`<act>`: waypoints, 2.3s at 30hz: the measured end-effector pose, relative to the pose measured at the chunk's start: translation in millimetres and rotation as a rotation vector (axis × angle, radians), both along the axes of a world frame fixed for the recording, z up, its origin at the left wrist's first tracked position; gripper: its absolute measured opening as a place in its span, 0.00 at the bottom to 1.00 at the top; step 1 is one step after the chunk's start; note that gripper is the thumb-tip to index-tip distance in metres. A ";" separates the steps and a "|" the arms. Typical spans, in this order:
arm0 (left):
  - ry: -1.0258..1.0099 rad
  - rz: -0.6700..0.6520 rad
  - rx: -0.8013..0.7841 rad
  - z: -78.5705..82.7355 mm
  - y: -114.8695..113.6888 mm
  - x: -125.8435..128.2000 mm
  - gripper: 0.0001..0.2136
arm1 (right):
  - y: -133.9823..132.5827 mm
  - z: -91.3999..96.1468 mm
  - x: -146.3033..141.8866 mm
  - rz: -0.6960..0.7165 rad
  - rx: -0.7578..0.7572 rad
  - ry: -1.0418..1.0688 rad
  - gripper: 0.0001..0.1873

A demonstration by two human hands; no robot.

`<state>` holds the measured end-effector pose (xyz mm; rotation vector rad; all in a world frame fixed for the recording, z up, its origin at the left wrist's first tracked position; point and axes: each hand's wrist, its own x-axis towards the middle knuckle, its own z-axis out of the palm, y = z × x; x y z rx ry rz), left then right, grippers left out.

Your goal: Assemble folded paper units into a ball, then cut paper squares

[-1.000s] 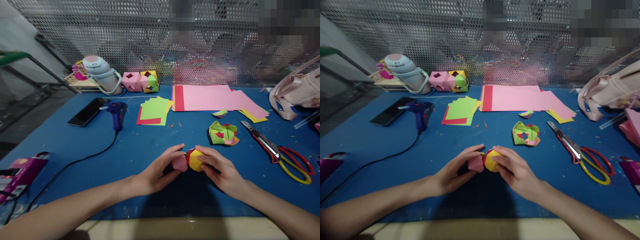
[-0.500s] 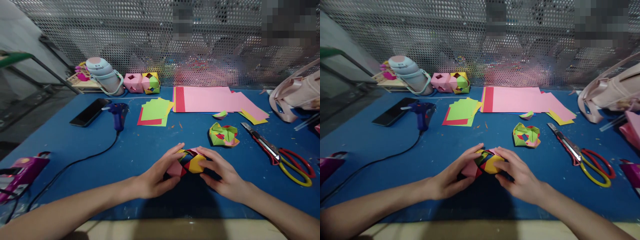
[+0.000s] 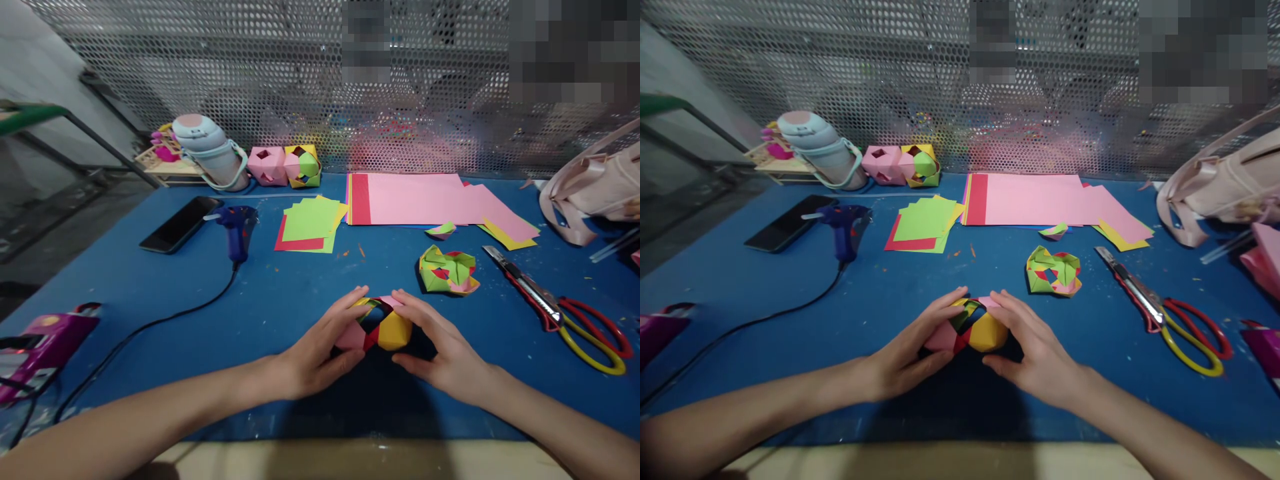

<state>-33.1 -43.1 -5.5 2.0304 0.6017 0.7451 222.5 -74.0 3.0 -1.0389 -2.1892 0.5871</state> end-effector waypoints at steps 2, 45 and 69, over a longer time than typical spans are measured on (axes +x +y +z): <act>-0.001 -0.001 0.028 -1.6 0.3 0.6 0.30 | 0.0 -0.4 -1.8 -0.002 0.001 0.011 0.31; -0.097 0.094 -0.219 -2.1 3.8 10.9 0.18 | 7.4 9.7 -1.3 -0.047 -0.185 0.098 0.20; -0.101 0.109 -0.272 -0.5 1.0 16.1 0.21 | 6.2 5.1 -8.2 0.003 0.005 0.057 0.24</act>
